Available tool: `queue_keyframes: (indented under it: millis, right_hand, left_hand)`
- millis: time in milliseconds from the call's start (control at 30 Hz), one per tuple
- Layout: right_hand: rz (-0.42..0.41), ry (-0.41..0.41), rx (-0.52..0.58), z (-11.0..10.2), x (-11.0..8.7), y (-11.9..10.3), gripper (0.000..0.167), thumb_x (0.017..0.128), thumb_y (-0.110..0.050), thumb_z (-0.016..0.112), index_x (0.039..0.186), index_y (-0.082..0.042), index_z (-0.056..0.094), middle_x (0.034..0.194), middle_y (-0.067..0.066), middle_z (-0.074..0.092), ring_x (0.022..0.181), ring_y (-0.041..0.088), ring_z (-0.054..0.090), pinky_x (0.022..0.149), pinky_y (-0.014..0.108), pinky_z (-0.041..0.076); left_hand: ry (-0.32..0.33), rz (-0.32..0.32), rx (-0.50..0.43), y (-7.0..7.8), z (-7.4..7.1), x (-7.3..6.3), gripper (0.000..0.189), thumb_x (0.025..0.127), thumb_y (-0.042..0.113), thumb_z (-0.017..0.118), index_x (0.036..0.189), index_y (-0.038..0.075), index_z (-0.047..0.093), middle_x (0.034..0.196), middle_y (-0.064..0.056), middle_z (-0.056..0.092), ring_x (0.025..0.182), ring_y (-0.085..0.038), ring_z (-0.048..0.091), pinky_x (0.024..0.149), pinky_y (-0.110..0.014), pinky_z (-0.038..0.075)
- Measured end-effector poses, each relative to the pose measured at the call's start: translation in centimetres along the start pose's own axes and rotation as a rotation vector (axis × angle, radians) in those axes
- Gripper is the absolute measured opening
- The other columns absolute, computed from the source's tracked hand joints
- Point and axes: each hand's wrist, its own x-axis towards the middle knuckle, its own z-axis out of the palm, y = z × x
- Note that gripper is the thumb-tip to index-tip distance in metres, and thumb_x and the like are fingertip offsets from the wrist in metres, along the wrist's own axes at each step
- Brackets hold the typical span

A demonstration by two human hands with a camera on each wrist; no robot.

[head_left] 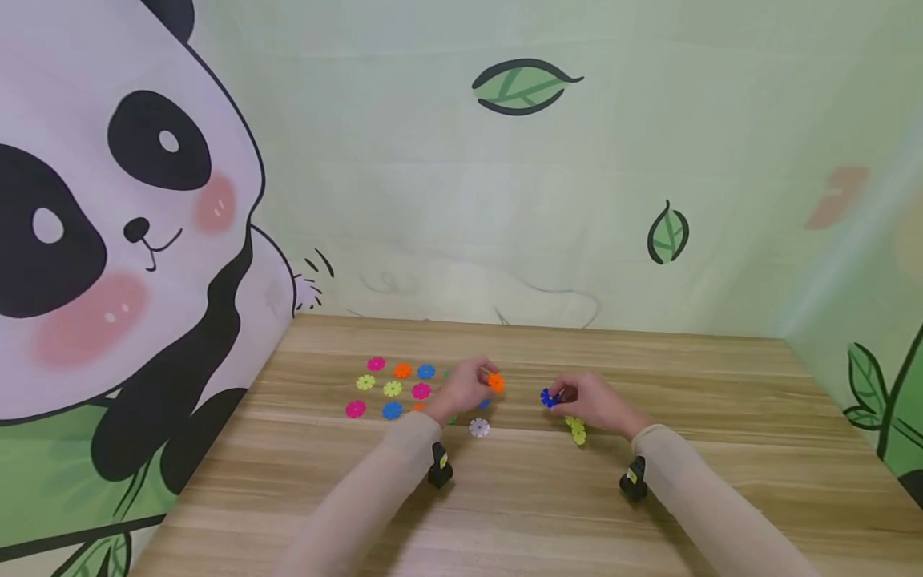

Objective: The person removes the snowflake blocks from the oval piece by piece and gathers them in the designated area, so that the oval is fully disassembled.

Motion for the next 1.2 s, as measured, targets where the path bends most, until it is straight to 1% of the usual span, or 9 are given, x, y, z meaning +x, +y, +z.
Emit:
queue_keyframes:
  millis: [133,233,333,433,667,867,1067,1200]
  right_hand:
    - [0.018,-0.005,0.002,0.0,0.0,-0.1,0.015,0.083,-0.010,0.073,0.096,-0.009,0.066,0.088,-0.001,0.066,0.080,0.012,0.061,0.069,0.026,0.052]
    - [0.024,-0.009,0.001,0.0,0.1,-0.2,0.015,0.083,-0.011,0.073,0.096,-0.009,0.066,0.088,-0.001,0.066,0.080,0.012,0.061,0.070,0.027,0.052]
    - [0.024,-0.014,0.008,0.1,0.1,-0.2,0.016,0.083,-0.011,0.073,0.097,-0.009,0.066,0.088,-0.001,0.066,0.079,0.013,0.061,0.070,0.027,0.052]
    - [0.025,-0.017,0.010,0.1,0.2,-0.3,0.015,0.083,-0.011,0.073,0.097,-0.010,0.066,0.087,-0.001,0.066,0.079,0.013,0.061,0.070,0.026,0.052]
    - [0.001,-0.018,-0.005,0.3,0.4,-0.4,0.015,0.082,-0.011,0.074,0.095,-0.009,0.067,0.085,-0.002,0.066,0.077,0.012,0.060,0.068,0.026,0.052]
    - [-0.009,-0.011,-0.025,0.3,0.4,-0.5,0.015,0.082,-0.012,0.074,0.095,-0.010,0.067,0.083,-0.003,0.065,0.075,0.011,0.059,0.066,0.026,0.051]
    - [-0.016,-0.015,-0.010,0.3,0.4,-0.5,0.013,0.083,-0.011,0.073,0.094,-0.009,0.066,0.084,-0.002,0.065,0.075,0.012,0.059,0.065,0.026,0.051]
    - [-0.020,-0.016,-0.011,0.3,0.4,-0.4,0.013,0.083,-0.010,0.073,0.094,-0.009,0.066,0.084,-0.002,0.065,0.074,0.012,0.059,0.065,0.026,0.051]
  left_hand:
    - [0.006,0.018,0.029,0.1,0.7,0.6,0.033,0.081,-0.002,0.071,0.112,0.002,0.062,0.095,-0.009,0.063,0.089,-0.022,0.059,0.069,-0.028,0.051]
    - [-0.013,0.019,0.046,0.1,1.1,1.0,0.032,0.081,-0.002,0.071,0.111,0.001,0.062,0.096,-0.011,0.064,0.089,-0.022,0.060,0.069,-0.027,0.051]
    - [-0.034,0.012,0.059,0.2,1.4,1.3,0.031,0.081,-0.003,0.070,0.111,0.001,0.063,0.098,-0.011,0.064,0.088,-0.021,0.060,0.070,-0.026,0.050]
    - [-0.039,-0.002,0.066,0.3,1.6,1.5,0.031,0.081,-0.003,0.069,0.112,0.001,0.063,0.099,-0.011,0.065,0.088,-0.021,0.060,0.072,-0.027,0.050]
    - [-0.024,-0.009,0.086,0.2,1.9,1.9,0.033,0.080,-0.004,0.069,0.112,0.000,0.063,0.098,-0.011,0.066,0.088,-0.020,0.061,0.073,-0.027,0.051]
    - [-0.015,-0.043,0.073,0.3,2.1,2.1,0.035,0.082,-0.003,0.068,0.116,-0.001,0.061,0.099,-0.011,0.065,0.086,-0.019,0.060,0.073,-0.027,0.051]
    - [0.013,-0.070,0.050,0.2,2.3,2.5,0.036,0.082,-0.002,0.068,0.117,0.000,0.061,0.104,-0.012,0.065,0.090,-0.022,0.060,0.078,-0.031,0.051]
    - [0.030,-0.078,0.035,0.3,2.5,2.7,0.034,0.082,-0.002,0.068,0.116,0.001,0.061,0.105,-0.012,0.065,0.092,-0.022,0.060,0.078,-0.032,0.051]
